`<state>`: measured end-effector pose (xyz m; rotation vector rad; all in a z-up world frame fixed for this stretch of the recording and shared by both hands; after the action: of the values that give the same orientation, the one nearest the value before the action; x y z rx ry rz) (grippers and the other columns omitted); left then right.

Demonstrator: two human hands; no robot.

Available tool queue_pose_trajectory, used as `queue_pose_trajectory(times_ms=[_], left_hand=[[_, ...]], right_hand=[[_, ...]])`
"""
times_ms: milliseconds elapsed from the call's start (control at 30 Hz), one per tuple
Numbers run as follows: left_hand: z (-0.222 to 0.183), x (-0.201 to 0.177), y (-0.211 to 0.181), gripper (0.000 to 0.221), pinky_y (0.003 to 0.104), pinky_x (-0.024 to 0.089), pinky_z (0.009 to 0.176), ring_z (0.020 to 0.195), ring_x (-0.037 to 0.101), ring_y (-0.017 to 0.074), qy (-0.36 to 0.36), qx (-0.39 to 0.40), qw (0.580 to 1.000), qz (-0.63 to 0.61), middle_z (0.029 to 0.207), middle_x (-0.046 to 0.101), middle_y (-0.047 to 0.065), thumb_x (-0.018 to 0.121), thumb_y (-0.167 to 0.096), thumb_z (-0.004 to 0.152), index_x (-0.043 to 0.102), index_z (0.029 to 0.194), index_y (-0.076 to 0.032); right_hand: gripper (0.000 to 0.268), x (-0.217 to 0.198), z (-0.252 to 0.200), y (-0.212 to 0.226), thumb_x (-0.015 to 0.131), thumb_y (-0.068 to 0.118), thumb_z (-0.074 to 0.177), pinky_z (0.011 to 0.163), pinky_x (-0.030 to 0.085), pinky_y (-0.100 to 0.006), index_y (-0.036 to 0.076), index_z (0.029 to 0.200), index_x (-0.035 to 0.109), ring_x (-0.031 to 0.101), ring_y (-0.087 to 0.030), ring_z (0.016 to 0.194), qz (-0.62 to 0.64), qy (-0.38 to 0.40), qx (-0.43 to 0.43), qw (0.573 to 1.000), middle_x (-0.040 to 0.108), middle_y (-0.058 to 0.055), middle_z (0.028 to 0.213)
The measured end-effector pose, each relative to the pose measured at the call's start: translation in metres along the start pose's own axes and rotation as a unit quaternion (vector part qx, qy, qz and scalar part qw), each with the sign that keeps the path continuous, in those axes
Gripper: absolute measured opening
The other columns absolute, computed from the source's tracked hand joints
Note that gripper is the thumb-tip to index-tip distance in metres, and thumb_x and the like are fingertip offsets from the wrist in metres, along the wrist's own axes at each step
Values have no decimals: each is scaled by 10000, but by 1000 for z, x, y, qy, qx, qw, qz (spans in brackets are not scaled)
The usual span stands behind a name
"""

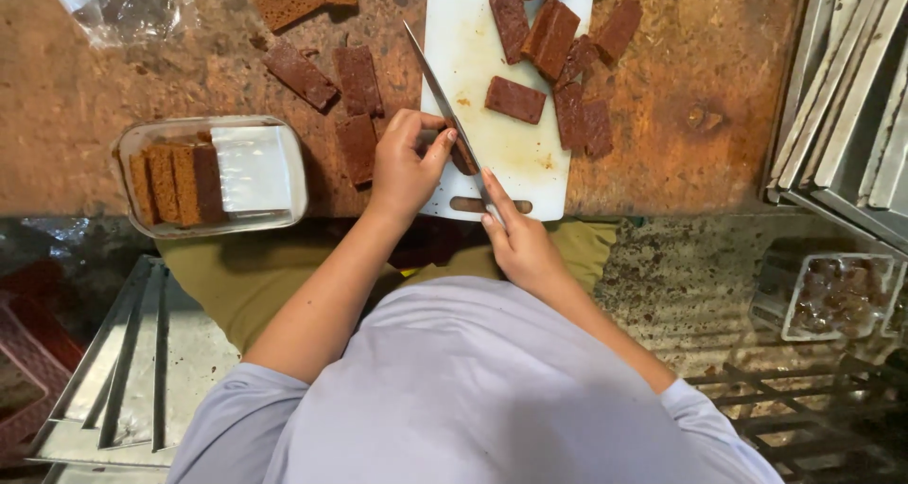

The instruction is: Cutting brownies into rectangular pieces and wrapping them individually in plastic film

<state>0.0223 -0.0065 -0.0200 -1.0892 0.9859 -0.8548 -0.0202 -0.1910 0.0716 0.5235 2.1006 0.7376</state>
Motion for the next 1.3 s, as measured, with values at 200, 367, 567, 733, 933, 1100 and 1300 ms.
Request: queue_pose_trajectory(times_ms=[200,367,567,733,933,1100,1300], left_hand=[[-1,2,6,147,303,588,643,812,704,249,3,-27,1000,-5,903,676,61,831,-145,893,742,998,-94],[-3,-1,7,159,328,599,637,827,707,294,0,-23,1000,1,906,673,107,824,-133,892,730,999,-62],[-9,2,22,148,340,588,501,754,703,286,12,-39,999,13,917,661,107,808,-139,903,713,1002,-83],[-5,-2,13,148,299,581,399,689,684,235,30,-101,992,-69,931,609,145,747,-65,927,672,1052,-41],[-10,-14,-5,252,360,676,502,832,730,314,60,-147,987,-24,1055,584,127,636,2,852,626,1095,-64],[-9,-20,-37,525,546,604,862,1067,643,470,113,-56,989,74,1218,516,225,589,33,863,517,1381,-14],[-15,9,-31,415,445,465,959,1281,566,362,92,363,851,367,1333,570,130,557,-93,924,623,1327,-165]], right_hand=[[643,-3,-53,-36,498,233,1004,1017,530,-536,394,1597,311,645,-449,1147,-27,51,80,995,692,-270,1225],[613,3,-11,-12,490,230,1025,1015,519,-565,344,1599,309,634,-480,1154,-38,48,40,997,669,-302,1247],[605,0,-9,-13,459,222,1047,983,537,-550,355,1609,278,653,-463,1139,-65,45,8,997,679,-277,1251],[620,-15,-68,-43,488,194,1020,981,540,-574,350,1593,310,645,-473,1141,-63,68,61,994,678,-285,1241],[641,-20,-55,-28,497,201,1007,1013,514,-587,383,1592,308,616,-494,1173,-42,92,93,991,663,-292,1266],[631,-12,2,-7,506,236,1033,1057,485,-575,381,1602,276,590,-489,1224,-34,71,-1,997,627,-300,1323],[594,-34,19,-19,536,277,1023,1050,479,-576,394,1576,352,590,-495,1217,22,30,-25,999,620,-228,1376]])
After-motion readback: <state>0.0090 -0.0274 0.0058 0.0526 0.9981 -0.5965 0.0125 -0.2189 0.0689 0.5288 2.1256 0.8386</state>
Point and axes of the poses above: each hand's wrist, its own z-axis towards the middle knuckle, its own x-axis out of the palm, y = z × x, the point moved 4 cm from there along z, towards the middle knuckle
